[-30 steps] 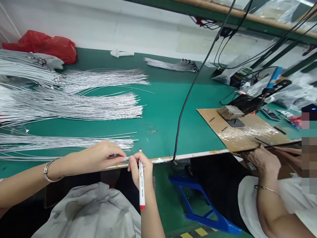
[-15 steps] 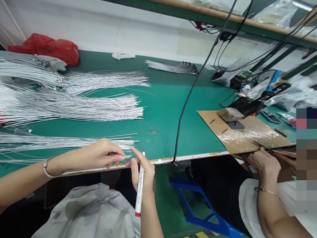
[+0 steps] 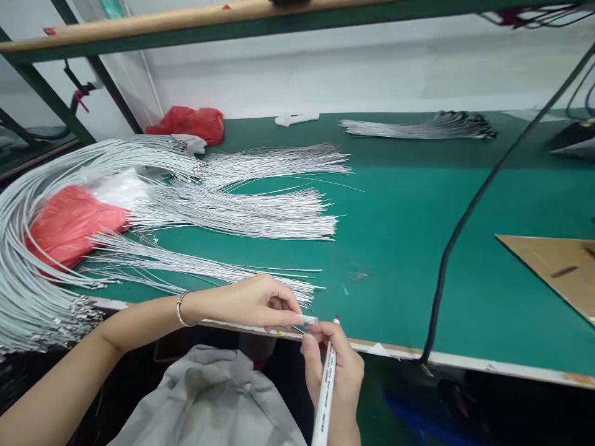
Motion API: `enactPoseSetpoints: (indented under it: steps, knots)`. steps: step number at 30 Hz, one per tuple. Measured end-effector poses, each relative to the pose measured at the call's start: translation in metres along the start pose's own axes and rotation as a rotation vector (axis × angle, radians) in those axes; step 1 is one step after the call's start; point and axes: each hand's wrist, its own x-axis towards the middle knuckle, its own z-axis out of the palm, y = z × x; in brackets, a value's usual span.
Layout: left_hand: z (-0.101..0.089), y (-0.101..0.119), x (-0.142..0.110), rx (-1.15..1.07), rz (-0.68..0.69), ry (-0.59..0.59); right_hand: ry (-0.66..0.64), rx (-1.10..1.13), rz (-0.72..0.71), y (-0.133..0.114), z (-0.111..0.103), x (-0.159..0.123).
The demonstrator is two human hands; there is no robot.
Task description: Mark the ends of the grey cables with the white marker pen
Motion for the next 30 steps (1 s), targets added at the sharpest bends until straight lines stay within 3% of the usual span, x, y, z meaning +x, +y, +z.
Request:
enactPoseSetpoints:
  steps: [5, 10, 14, 19, 26, 30]
  knots:
    - [-0.001, -0.002, 0.001, -0.034, -0.017, -0.025, -0.142, 0.174, 0.12, -0.016, -0.001, 0.013]
    - [-0.006, -0.011, 0.006, -0.079, -0.049, -0.08, -0.223, 0.408, 0.183, -0.012, -0.004, 0.02]
    - [-0.006, -0.01, 0.007, -0.051, -0.044, -0.098, -0.268, 0.338, 0.18, -0.013, -0.007, 0.024]
    - [-0.005, -0.007, 0.006, -0.04, -0.043, -0.1, -0.245, 0.264, 0.174, -0.019, -0.004, 0.025]
    - [-0.006, -0.007, 0.003, -0.128, -0.067, -0.103, -0.07, 0.303, 0.146, -0.015, -0.005, 0.017]
    - [-0.007, -0.006, 0.002, -0.124, -0.062, -0.128, -0.104, 0.313, 0.112, -0.015, -0.004, 0.02]
